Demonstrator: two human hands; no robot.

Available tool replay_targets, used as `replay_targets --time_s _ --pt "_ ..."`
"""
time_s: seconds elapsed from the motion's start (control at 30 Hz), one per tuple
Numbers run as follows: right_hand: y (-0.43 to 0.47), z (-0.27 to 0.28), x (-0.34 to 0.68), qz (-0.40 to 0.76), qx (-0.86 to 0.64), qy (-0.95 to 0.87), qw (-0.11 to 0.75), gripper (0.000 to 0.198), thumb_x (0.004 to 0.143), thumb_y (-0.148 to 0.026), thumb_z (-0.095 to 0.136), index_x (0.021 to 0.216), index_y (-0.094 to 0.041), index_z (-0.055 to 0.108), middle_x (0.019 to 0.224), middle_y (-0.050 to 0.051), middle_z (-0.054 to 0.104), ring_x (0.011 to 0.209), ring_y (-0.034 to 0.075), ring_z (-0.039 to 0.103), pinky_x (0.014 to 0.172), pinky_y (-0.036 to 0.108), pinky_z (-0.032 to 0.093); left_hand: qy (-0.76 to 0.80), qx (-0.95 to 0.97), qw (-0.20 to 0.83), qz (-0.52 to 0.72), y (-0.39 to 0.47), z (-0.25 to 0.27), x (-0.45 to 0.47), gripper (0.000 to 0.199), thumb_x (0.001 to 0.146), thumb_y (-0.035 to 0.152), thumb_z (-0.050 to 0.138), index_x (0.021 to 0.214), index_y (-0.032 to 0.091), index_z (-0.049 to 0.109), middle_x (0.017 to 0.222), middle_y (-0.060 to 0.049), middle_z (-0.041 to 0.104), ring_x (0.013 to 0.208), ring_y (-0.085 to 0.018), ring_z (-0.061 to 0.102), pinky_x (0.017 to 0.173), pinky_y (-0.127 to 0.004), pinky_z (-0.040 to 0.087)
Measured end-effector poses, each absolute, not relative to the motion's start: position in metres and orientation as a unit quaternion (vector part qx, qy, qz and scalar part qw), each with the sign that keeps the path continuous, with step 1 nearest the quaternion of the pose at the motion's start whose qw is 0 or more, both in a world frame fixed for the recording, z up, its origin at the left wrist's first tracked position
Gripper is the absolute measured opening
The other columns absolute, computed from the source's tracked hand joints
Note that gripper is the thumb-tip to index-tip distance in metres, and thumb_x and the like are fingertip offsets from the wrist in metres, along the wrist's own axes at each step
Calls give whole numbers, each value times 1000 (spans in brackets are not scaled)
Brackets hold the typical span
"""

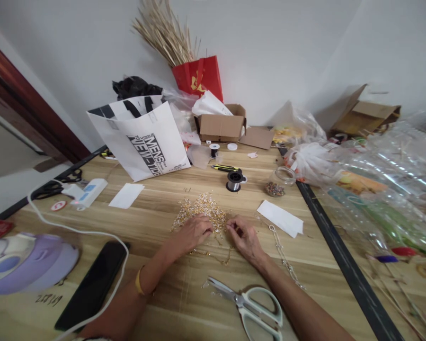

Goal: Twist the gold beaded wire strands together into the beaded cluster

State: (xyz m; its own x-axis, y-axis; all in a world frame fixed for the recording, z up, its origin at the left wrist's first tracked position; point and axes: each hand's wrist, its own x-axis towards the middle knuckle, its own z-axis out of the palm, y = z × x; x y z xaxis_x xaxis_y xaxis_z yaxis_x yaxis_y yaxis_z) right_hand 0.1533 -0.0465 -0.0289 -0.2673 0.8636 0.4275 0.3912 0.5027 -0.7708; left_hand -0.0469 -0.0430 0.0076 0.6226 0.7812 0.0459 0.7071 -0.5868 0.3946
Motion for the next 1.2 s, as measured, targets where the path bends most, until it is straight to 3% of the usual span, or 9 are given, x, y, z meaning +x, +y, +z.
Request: replay_targets --time_s 0.3,0.5,0.7,0.87,1.07,1.2 --pt "-44 -36 155 271 -410 -752 440 10 84 -19 48 79 -18 57 68 1 55 61 13 50 55 23 40 417 900 104 74 -48 10 -37 19 89 16 41 79 16 58 82 -4 57 87 -18 51 86 -33 39" --pt "-44 -36 155 268 -409 -756 435 11 84 -20 47 79 -17 57 68 1 54 61 13 50 55 23 39 409 912 18 5 -56 18 -28 23 83 2 36 82 12 57 86 -8 56 91 -22 49 85 -37 40" --pt "-45 -35 155 269 -413 -755 433 11 84 -18 47 79 -17 56 68 1 53 60 13 49 54 23 38 399 917 13 -13 -58 24 -26 26 83 -1 34 82 13 57 87 -9 56 93 -22 49 82 -34 41" --pt "-45 -34 155 264 -411 -756 436 10 83 -17 47 80 -18 57 69 1 54 61 13 49 54 22 38 361 932 -9 1 -55 21 -34 25 85 2 35 81 15 55 86 -5 56 93 -19 49 90 -32 38" --pt "-45 -35 156 273 -411 -754 433 10 83 -17 48 80 -18 57 69 2 55 63 13 51 54 22 40 368 928 43 49 -44 15 -56 18 88 13 41 77 16 55 80 -3 57 84 -18 51 87 -32 38" --pt "-45 -34 156 276 -416 -749 435 11 83 -19 48 79 -18 57 69 1 55 60 13 50 53 22 39 389 906 138 97 -39 27 -64 15 86 18 48 76 16 58 77 -2 60 78 -15 52 76 -27 40"
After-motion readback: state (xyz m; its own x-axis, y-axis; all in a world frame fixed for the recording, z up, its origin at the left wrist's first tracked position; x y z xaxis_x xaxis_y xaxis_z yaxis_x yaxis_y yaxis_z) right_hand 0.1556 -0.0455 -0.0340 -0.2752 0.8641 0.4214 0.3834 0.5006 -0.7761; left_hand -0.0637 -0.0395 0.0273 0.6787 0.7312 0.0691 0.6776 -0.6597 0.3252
